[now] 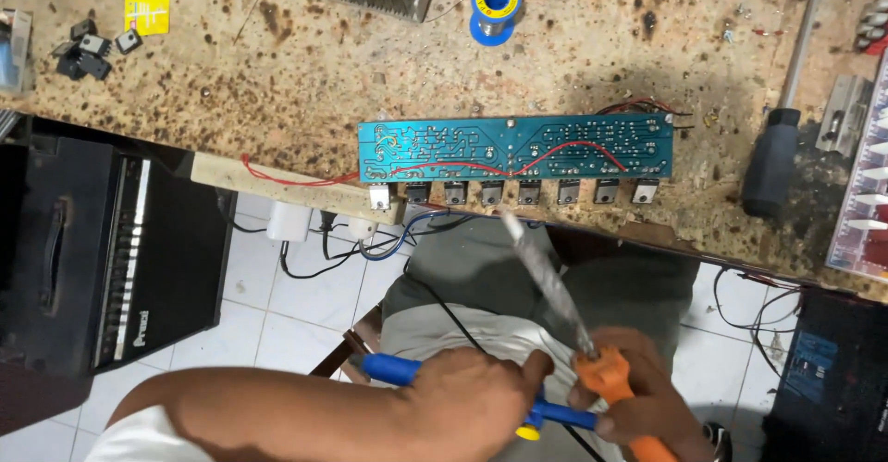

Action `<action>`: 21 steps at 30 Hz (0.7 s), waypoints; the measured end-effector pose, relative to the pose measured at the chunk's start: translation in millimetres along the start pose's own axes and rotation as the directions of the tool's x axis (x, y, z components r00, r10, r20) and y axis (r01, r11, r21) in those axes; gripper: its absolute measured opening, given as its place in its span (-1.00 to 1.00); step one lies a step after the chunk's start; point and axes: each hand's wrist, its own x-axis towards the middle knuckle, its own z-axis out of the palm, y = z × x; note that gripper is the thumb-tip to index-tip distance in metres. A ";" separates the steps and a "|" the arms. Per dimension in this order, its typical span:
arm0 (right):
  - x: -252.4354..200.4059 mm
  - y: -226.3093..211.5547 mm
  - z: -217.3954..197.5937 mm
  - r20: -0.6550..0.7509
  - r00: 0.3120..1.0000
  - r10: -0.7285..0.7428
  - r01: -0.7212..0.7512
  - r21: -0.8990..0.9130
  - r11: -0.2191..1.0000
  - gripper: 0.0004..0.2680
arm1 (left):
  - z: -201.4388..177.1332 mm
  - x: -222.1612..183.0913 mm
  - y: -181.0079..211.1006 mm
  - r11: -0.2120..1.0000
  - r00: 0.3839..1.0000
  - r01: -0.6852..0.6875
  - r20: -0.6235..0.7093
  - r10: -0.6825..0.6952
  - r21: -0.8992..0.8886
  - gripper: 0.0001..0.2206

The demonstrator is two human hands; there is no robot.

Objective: Using a soldering iron and a desoldering pump to remove solder from components on a printed circuit board.

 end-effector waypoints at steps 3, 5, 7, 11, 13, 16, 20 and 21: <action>8.2 13.1 45.9 -0.168 0.960 0.224 -0.192 0.186 0.964 -0.63 | 34.3 18.3 2.9 0.999 0.989 -0.015 -0.149 0.010 -0.036 -0.70; 48.5 -50.4 58.4 -0.184 0.979 0.091 -0.078 0.074 0.994 -0.81 | 57.2 25.2 -5.2 0.997 0.953 -0.018 -0.301 0.041 0.082 -0.77; 62.2 -50.8 58.1 -0.190 0.981 -0.041 0.033 -0.041 0.999 -0.86 | 63.7 25.3 -20.5 0.980 0.895 -0.008 -0.436 0.095 0.196 -0.80; 67.8 -25.8 41.4 -0.147 0.940 -0.308 0.276 -0.200 0.940 -0.94 | 27.4 3.3 -51.5 0.991 0.959 -0.086 -0.277 0.053 -0.106 -0.77; 87.3 -40.0 25.9 -0.266 0.915 -0.304 0.254 -0.206 0.945 -0.85 | 16.4 -8.4 -67.5 0.975 0.979 0.043 -0.185 -0.084 -0.218 -0.56; 117.2 -32.7 -1.3 -0.359 0.861 -0.361 0.201 -0.413 0.888 -0.76 | 4.4 -26.3 -91.0 0.975 0.869 0.069 -0.467 -0.163 -0.212 -0.54; 171.1 -30.9 -27.3 -0.111 0.871 -0.479 0.195 -0.816 0.544 -0.62 | -64.1 -38.4 -102.3 0.983 0.553 0.033 -0.816 -0.167 -0.179 -0.58; 181.4 -28.1 -33.2 -0.071 0.895 -0.441 0.192 -0.831 0.522 -0.54 | -77.8 -38.9 -107.7 0.961 0.538 0.220 -0.801 -0.263 -0.168 -0.39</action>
